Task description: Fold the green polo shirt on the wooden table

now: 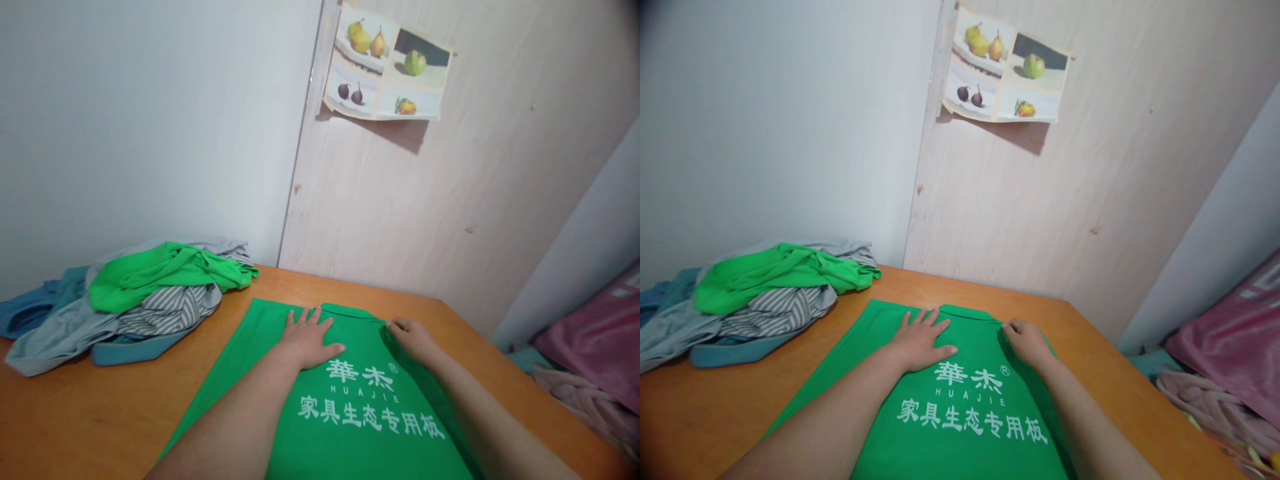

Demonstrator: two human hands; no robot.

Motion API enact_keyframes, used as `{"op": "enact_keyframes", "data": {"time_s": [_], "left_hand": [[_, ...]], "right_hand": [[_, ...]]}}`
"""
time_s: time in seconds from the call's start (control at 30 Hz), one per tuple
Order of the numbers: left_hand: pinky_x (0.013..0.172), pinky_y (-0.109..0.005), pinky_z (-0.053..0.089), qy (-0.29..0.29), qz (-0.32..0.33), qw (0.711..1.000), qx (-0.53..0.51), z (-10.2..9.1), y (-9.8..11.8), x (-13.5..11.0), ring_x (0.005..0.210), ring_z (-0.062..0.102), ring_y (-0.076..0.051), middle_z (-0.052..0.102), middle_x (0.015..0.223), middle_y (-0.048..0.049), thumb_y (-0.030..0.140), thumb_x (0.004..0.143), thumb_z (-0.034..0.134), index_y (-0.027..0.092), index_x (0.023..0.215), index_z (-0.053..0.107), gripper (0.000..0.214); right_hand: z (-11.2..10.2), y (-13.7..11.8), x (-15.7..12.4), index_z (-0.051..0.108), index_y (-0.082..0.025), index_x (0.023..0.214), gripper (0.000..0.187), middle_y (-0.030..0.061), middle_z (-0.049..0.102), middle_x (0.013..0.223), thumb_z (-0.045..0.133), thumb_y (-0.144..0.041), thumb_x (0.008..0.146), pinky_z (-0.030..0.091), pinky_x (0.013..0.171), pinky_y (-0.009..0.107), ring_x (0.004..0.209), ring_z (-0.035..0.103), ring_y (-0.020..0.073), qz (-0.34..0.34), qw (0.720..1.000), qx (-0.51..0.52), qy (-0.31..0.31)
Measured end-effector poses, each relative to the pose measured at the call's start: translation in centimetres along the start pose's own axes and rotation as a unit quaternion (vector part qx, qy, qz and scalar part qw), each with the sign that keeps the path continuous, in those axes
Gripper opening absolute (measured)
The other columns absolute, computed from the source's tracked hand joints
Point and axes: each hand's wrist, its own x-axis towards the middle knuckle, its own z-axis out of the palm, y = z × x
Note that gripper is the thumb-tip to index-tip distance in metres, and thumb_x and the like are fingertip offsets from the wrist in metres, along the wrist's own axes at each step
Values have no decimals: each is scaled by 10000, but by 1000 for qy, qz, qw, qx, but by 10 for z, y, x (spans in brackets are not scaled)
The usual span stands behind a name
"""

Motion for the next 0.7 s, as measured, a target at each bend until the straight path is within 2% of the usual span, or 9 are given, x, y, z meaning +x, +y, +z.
{"op": "enact_keyframes", "data": {"time_s": [0.07, 0.13, 0.2, 0.33, 0.47, 0.6, 0.7], "left_hand": [[1101, -690, 68, -1, -1, 1000, 1, -1, 1, 0, 1461, 134, -409, 178, 1615, -95, 879, 771, 288, 335, 1484, 379, 901], [1106, -680, 75, -2, -4, 1000, 2, -3, 2, -2, 1464, 129, -400, 179, 1614, -98, 874, 777, 289, 331, 1484, 379, 897], [1109, -672, 79, -3, -7, 1000, 4, -5, 3, -3, 1466, 128, -392, 175, 1614, -104, 870, 782, 288, 327, 1487, 376, 894], [1114, -666, 74, -6, -11, 1000, 11, -7, 4, -4, 1465, 135, -391, 173, 1614, -98, 867, 786, 282, 327, 1489, 372, 892], [1113, -673, 69, -7, -9, 1000, 20, -4, 2, -1, 1468, 123, -390, 163, 1617, -85, 882, 778, 246, 326, 1489, 375, 911], [1111, -679, 65, -10, -5, 1000, 26, 0, -1, 2, 1469, 111, -392, 144, 1618, -82, 896, 768, 213, 329, 1498, 357, 936], [1109, -681, 63, -12, -6, 999, 29, 0, -2, 2, 1469, 111, -392, 137, 1617, -83, 895, 771, 201, 329, 1504, 346, 937]], "right_hand": [[3, 2, -5, 731, -217, 918, 264, 85, 730, 1036, 542, -393, 861, 435, 873, 311, 1014, 626, 241, -20, 999, -30, -5], [8, 3, -11, 718, -220, 1083, 325, 93, 665, 1252, 552, -393, 863, 387, 1004, 341, 1198, 560, 257, -34, 997, -63, -16], [14, 2, -18, 686, -199, 1185, 403, 109, 591, 1363, 528, -414, 884, 336, 1076, 367, 1294, 492, 269, -34, 995, -93, -26], [21, 2, -24, 589, -139, 1333, 564, 154, 470, 1470, 382, -501, 953, 270, 1134, 402, 1379, 393, 284, -21, 989, -141, -39], [25, 6, -25, 383, -111, 1487, 727, 152, 291, 1570, 325, -600, 952, 172, 1175, 442, 1460, 215, 289, -7, 982, -178, -59], [20, 19, -27, 298, -117, 1524, 832, 131, 229, 1596, 233, -694, 929, 137, 1185, 438, 1474, 162, 282, 17, 976, -208, -69], [12, 31, -26, 282, -115, 1529, 841, 124, 212, 1603, 200, -698, 928, 127, 1188, 428, 1477, 147, 276, 36, 970, -229, -71]]}}
